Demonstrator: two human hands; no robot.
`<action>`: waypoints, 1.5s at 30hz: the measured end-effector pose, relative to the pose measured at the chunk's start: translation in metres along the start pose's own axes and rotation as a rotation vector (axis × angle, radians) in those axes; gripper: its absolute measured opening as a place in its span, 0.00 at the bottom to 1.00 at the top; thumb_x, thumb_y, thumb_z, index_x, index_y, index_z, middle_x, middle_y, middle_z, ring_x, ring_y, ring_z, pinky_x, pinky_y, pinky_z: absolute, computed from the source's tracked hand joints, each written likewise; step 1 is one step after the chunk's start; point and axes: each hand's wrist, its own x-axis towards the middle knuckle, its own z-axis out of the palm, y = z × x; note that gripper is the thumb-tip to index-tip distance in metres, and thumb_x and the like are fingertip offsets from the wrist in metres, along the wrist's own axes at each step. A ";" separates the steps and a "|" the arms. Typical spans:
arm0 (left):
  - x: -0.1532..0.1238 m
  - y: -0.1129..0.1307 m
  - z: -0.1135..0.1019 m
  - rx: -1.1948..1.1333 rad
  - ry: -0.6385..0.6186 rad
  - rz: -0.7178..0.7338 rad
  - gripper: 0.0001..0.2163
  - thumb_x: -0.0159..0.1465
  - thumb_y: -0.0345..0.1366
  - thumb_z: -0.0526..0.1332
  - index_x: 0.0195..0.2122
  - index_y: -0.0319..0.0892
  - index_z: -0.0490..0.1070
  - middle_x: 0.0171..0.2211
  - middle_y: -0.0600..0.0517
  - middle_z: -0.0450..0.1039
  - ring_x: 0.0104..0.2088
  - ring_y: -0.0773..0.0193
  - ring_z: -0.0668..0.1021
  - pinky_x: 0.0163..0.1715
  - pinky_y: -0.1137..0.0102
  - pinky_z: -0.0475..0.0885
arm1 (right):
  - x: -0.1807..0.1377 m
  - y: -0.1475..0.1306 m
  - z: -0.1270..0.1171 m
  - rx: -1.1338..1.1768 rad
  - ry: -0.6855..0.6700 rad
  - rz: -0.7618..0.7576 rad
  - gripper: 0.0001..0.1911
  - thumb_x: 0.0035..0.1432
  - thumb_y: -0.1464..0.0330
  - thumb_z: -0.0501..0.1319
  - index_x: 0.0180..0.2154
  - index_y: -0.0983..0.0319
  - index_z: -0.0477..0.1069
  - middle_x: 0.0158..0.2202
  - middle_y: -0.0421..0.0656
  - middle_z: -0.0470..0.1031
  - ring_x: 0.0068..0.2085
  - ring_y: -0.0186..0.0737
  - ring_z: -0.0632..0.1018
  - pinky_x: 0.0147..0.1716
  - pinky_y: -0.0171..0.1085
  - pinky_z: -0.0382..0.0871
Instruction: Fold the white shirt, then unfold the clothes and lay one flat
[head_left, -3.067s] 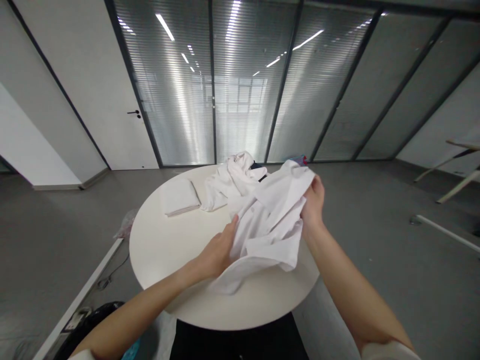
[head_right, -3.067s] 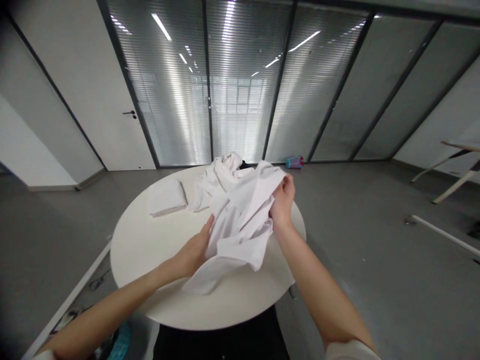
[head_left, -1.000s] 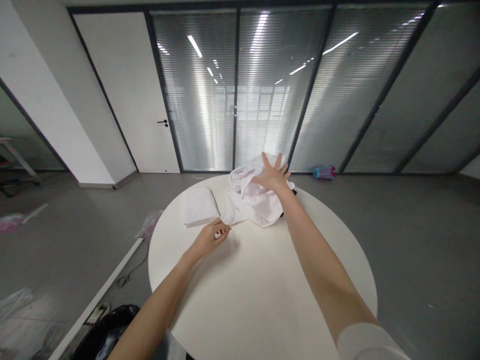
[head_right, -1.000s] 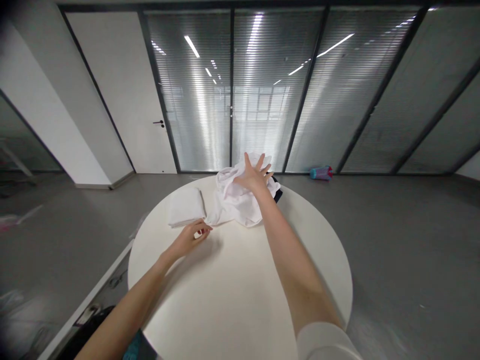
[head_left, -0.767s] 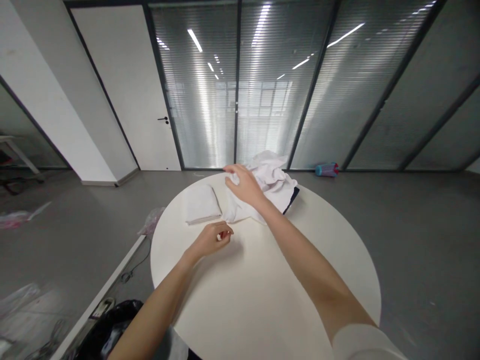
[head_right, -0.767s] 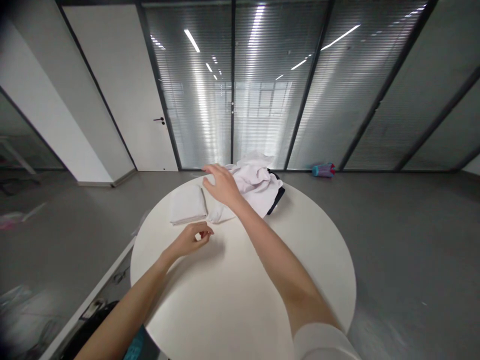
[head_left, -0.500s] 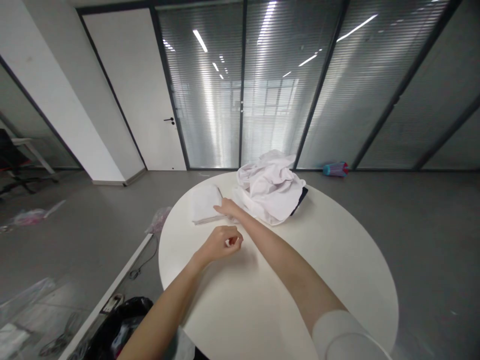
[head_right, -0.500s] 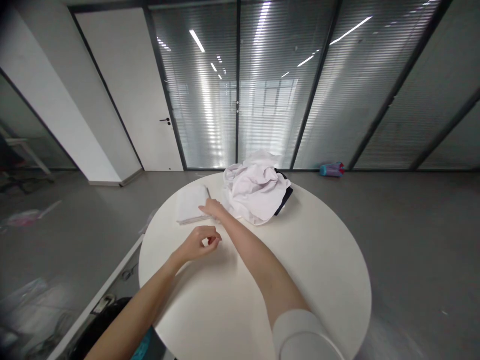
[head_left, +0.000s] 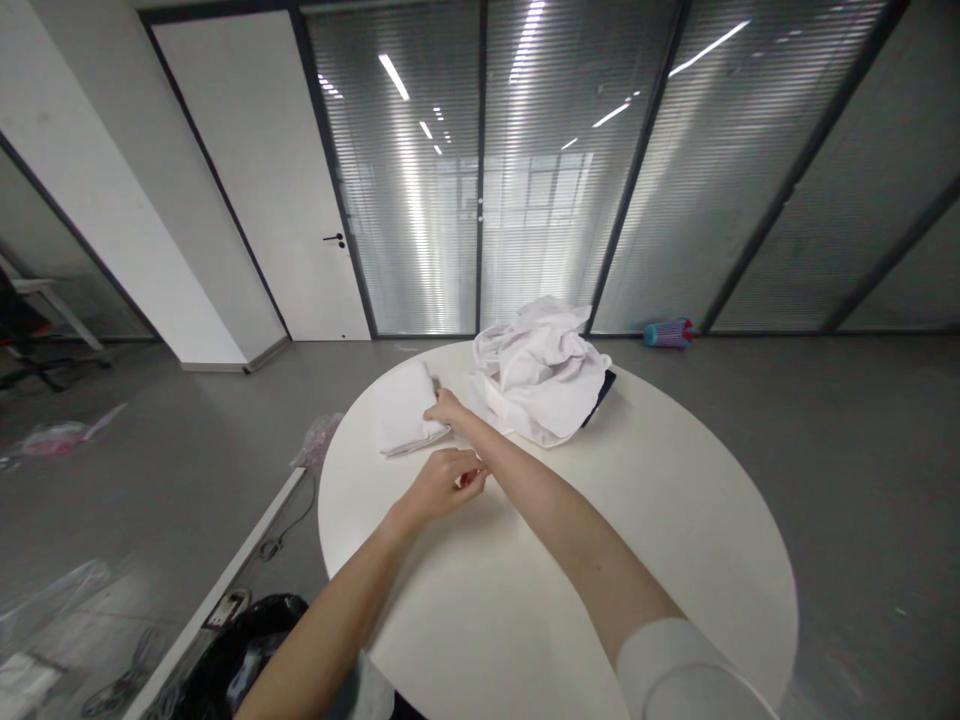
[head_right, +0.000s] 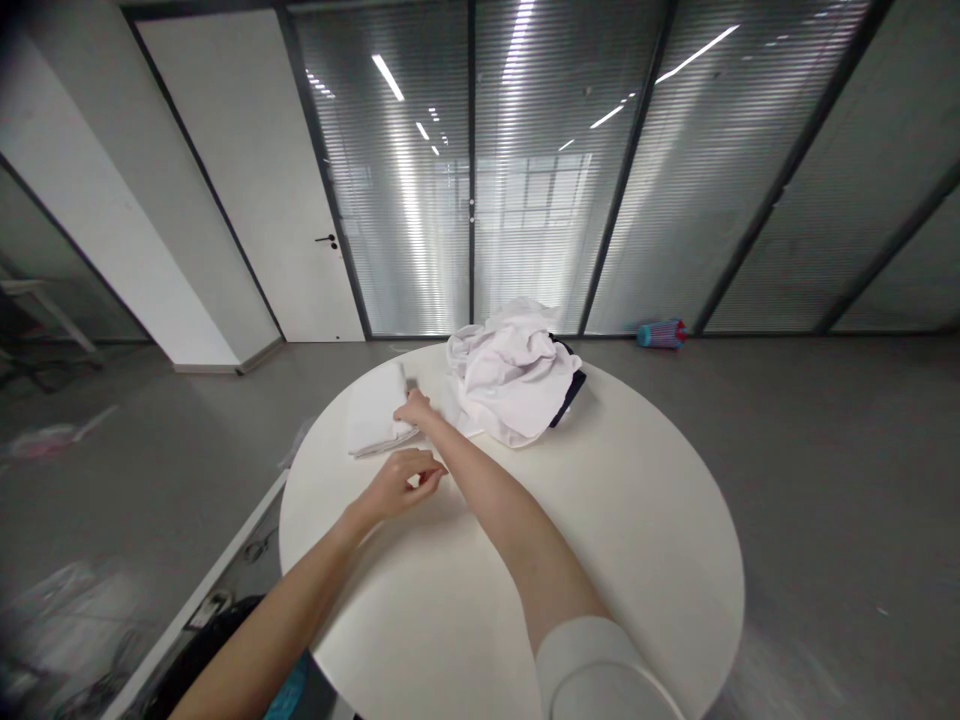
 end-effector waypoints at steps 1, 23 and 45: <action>0.000 0.001 -0.003 0.002 0.068 0.014 0.09 0.67 0.29 0.56 0.31 0.39 0.74 0.21 0.54 0.70 0.23 0.68 0.69 0.27 0.72 0.62 | -0.005 -0.002 0.000 0.025 -0.001 0.009 0.33 0.43 0.75 0.66 0.54 0.62 0.63 0.44 0.44 0.76 0.47 0.46 0.77 0.45 0.40 0.72; -0.045 0.035 -0.005 0.189 -0.337 0.012 0.12 0.65 0.32 0.66 0.49 0.49 0.75 0.54 0.47 0.73 0.61 0.51 0.68 0.57 0.54 0.63 | -0.311 0.101 -0.117 -0.290 -0.063 -0.239 0.28 0.57 0.58 0.66 0.58 0.58 0.71 0.63 0.51 0.62 0.65 0.54 0.62 0.65 0.53 0.56; -0.036 0.096 0.033 0.141 -0.632 0.140 0.24 0.72 0.28 0.49 0.68 0.49 0.57 0.69 0.47 0.58 0.69 0.53 0.60 0.63 0.54 0.59 | -0.358 0.158 -0.144 -0.605 0.652 -0.157 0.18 0.63 0.63 0.59 0.54 0.55 0.71 0.54 0.52 0.71 0.58 0.58 0.69 0.59 0.59 0.61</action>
